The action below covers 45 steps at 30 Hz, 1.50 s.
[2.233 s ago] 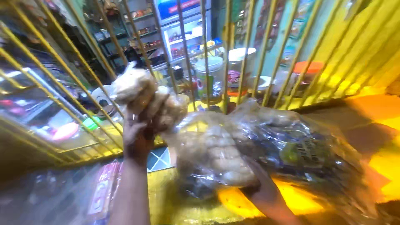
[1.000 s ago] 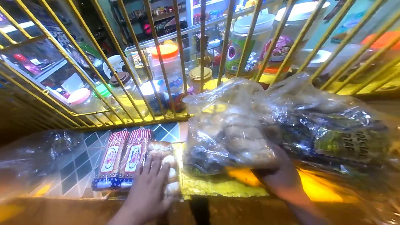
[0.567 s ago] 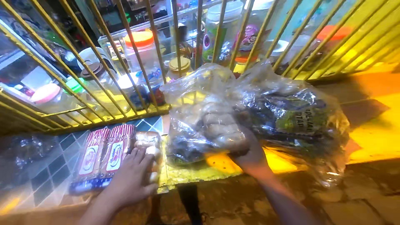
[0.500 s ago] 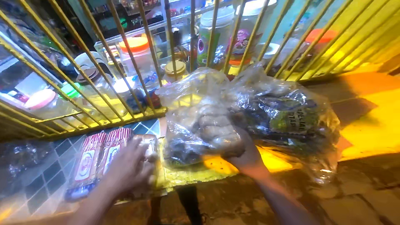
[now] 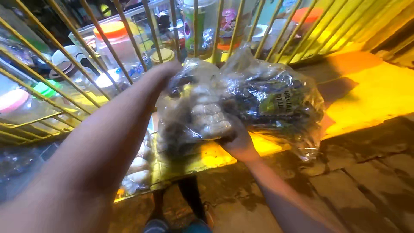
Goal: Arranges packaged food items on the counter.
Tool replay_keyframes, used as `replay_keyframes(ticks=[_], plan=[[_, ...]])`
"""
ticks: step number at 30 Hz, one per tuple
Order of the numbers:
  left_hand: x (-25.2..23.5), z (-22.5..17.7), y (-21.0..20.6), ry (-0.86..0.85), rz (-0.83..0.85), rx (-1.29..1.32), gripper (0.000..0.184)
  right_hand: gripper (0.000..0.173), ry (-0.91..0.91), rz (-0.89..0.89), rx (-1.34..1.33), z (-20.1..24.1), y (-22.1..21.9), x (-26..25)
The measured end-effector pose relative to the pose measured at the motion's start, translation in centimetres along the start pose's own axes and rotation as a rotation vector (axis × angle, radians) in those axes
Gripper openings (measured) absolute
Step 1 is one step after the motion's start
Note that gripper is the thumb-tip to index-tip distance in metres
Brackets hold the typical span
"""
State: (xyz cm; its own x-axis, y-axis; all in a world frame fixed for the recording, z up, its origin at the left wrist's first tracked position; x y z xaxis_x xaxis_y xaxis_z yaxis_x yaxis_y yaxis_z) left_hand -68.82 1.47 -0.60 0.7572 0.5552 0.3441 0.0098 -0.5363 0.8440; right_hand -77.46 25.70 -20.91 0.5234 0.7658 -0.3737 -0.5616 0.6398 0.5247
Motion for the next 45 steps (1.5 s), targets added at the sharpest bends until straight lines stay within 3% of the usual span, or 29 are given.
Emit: replay_keyframes(ticks=[4, 7, 10, 13, 17, 22, 24, 27, 34, 37, 40, 43, 45], plan=[[0.6, -3.6, -3.4, -0.054, 0.103, -0.18, 0.033, 0.091, -0.066, 0.018, -0.044, -0.2, -0.1, -0.5], [0.8, -4.6, -4.7, -0.01, 0.072, -0.2, 0.038, 0.094, -0.028, 0.014, -0.038, -0.3, -0.1, -0.3], [0.2, -2.9, -4.7, -0.006, 0.068, -0.119, 0.038, 0.086, 0.032, 0.017, 0.1, 0.0, -0.3, -0.1], [-1.0, -1.4, -5.0, -0.165, 0.048, -0.182, 0.032, 0.083, 0.044, 0.029, 0.15, -0.3, -0.5, -0.4], [0.9, -1.2, -3.2, -0.047, -0.124, 0.153, 0.029, 0.081, 0.092, 0.014, 0.164, 0.0, -0.5, -0.5], [5.3, 0.4, -0.3, -0.06, -0.17, 0.243, 0.025, 0.075, 0.114, 0.002, 0.147, -0.2, -0.4, -0.8], [6.7, 1.6, 0.7, -0.07, -0.245, 0.393, 0.024, 0.077, 0.077, 0.009, 0.149, -0.3, -0.5, -0.8], [10.9, 2.9, 3.9, -0.234, -0.432, 0.644, 0.026, 0.079, 0.049, 0.019, 0.158, -0.6, -0.6, -0.7], [17.5, 8.9, 11.4, -0.398, -0.922, 0.612, 0.022, 0.083, 0.059, -0.015, 0.144, -2.6, -1.4, -0.5], [20.6, 10.9, 13.3, -0.448, -1.007, 0.497, 0.022, 0.085, 0.055, -0.02, 0.157, -3.2, -1.6, -0.4], [22.7, 11.2, 12.3, -0.502, -1.065, 0.147, 0.02, 0.084, 0.045, -0.013, 0.152, -3.0, -1.4, -0.3], [22.9, 11.6, 7.3, -0.537, -1.032, -0.246, 0.019, 0.087, 0.023, 0.005, 0.141, -2.7, -1.3, -0.2], [22.9, 12.9, 1.7, -0.579, -0.936, -0.355, 0.015, 0.087, 0.013, 0.011, 0.152, -2.5, -1.2, -0.1]])
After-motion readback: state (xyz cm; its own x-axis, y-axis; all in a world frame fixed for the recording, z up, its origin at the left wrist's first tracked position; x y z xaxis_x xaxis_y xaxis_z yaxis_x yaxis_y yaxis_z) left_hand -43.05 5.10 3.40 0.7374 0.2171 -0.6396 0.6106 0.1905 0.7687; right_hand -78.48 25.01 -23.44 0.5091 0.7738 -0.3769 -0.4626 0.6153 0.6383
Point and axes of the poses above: each hand's wrist, its own x-axis away from the middle knuckle, its own y-axis out of the back of the hand, z = x × y, the point moved 5 cm from there along -x, towards the middle knuckle, and after that the axes turned 3 degrees about x, right-handed, at the moved point
